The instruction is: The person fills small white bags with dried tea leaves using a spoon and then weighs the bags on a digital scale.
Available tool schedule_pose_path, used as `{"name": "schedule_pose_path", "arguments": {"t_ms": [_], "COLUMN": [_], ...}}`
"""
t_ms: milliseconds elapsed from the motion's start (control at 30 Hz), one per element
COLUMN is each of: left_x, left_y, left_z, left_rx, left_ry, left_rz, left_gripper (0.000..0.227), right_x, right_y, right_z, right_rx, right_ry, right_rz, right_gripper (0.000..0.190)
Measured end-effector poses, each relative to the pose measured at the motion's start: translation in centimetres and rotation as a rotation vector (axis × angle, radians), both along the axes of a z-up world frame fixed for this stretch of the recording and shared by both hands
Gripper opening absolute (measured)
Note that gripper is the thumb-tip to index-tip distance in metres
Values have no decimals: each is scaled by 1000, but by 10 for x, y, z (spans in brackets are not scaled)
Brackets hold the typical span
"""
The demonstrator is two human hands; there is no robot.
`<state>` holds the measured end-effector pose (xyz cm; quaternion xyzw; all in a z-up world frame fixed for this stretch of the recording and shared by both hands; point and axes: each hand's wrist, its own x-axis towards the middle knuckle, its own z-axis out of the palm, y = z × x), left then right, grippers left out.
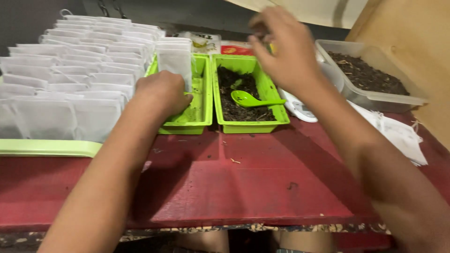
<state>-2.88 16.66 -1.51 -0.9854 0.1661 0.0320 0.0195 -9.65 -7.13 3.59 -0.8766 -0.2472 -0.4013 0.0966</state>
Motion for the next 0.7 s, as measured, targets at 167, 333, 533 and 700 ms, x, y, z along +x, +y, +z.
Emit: {"name": "schedule_pose_path", "arguments": {"t_ms": [167,333,533,700], "left_x": [-3,-11,-57,-138], "left_y": [-1,-7,-58,-141], "left_z": [2,9,8,12], "left_rx": [35,-36,-267,-546], "left_ry": [-1,-101,-704,-721], "left_rz": [-5,11,-447,-853], "left_gripper": [56,48,27,17], "right_x": [-87,-160,-204,-208], "right_y": [-76,-169,-209,-202], "right_z": [-17,-56,-97,-93], "right_rx": [-16,-81,324,356], "right_ry": [-75,-167,39,78], "right_rz": [-203,-445,-534,-584], "right_gripper": [5,4,11,20]}}
